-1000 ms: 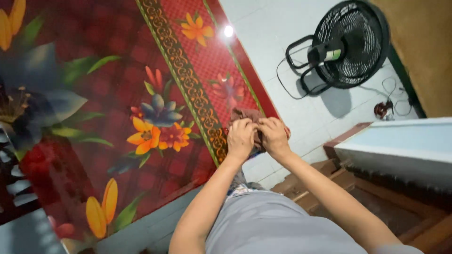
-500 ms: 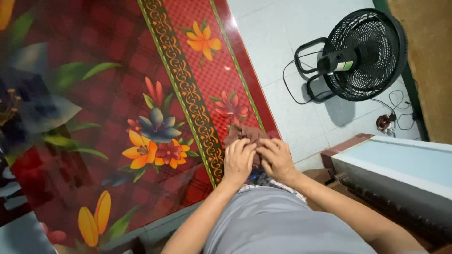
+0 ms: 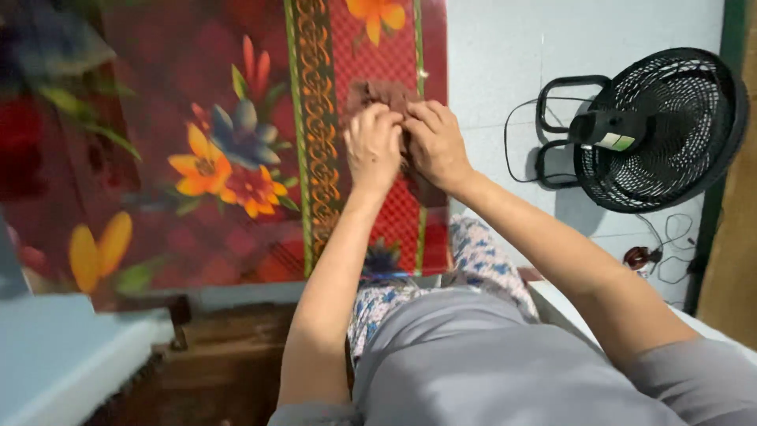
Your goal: Wiping a dining table clean using a cloth and a spray bottle.
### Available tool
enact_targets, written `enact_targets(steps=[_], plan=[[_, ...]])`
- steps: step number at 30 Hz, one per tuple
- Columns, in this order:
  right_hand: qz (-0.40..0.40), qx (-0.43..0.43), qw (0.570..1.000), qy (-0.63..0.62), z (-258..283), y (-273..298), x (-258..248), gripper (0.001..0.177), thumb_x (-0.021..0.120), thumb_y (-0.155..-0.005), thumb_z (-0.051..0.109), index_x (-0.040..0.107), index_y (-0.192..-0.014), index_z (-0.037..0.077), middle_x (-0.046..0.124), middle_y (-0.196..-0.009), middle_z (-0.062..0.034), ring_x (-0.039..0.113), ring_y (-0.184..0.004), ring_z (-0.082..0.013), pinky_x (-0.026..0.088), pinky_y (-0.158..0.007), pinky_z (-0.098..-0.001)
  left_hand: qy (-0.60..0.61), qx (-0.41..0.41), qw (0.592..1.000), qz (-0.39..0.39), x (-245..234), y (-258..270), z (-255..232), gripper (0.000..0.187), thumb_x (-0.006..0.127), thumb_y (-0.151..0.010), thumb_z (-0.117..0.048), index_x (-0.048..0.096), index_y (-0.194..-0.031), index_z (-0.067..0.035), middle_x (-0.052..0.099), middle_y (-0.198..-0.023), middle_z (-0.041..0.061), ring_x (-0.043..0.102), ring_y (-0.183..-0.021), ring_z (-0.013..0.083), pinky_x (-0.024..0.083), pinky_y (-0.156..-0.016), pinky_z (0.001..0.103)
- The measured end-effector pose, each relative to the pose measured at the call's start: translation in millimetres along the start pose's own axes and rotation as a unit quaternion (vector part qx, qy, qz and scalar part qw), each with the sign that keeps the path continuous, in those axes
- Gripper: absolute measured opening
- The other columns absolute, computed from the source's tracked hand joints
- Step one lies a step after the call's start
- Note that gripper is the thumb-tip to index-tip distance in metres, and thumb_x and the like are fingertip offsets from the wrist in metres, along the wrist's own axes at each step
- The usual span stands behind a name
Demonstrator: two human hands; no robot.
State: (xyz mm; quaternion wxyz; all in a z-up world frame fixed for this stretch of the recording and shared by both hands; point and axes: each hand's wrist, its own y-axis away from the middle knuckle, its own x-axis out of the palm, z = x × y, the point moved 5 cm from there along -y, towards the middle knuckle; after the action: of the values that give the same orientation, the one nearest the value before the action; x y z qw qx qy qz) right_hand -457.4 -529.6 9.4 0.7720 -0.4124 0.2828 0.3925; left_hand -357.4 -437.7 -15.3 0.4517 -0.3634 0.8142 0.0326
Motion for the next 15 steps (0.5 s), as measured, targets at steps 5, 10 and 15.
enact_targets(steps=[5,10,15], plan=[[0.041,-0.064,0.995,-0.065,13.7,28.7,-34.2,0.037,0.072,-0.082,0.001,0.065,-0.118,-0.002,0.058,-0.132,-0.0222,0.054,-0.124,-0.0447,0.046,-0.107,-0.0532,-0.038,-0.075,0.995,-0.048,-6.5,59.1,-39.7,0.022,0.070,-0.097,-0.019,0.069,-0.119,-0.015,0.060,-0.131,0.005,0.055,-0.128,0.0300,0.043,-0.107,0.049],[0.129,-0.131,0.975,-0.123,10.1,73.2,-45.0,0.037,0.075,-0.083,0.006,0.065,-0.118,-0.002,0.056,-0.136,-0.0214,0.052,-0.128,-0.0449,0.044,-0.110,-0.0549,-0.073,-0.150,0.982,-0.087,-4.2,125.5,-81.5,0.024,0.069,-0.099,-0.019,0.069,-0.122,-0.015,0.060,-0.133,0.007,0.055,-0.129,0.0318,0.042,-0.108,0.050],[0.165,-0.214,0.949,-0.161,-9.5,56.4,-23.4,0.035,0.072,-0.086,0.008,0.065,-0.119,0.000,0.056,-0.140,-0.0208,0.051,-0.135,-0.0439,0.042,-0.115,-0.0562,-0.113,-0.185,0.970,-0.113,7.1,123.3,-69.8,0.022,0.068,-0.099,-0.017,0.069,-0.121,-0.015,0.060,-0.134,0.009,0.056,-0.128,0.0334,0.042,-0.106,0.053]])
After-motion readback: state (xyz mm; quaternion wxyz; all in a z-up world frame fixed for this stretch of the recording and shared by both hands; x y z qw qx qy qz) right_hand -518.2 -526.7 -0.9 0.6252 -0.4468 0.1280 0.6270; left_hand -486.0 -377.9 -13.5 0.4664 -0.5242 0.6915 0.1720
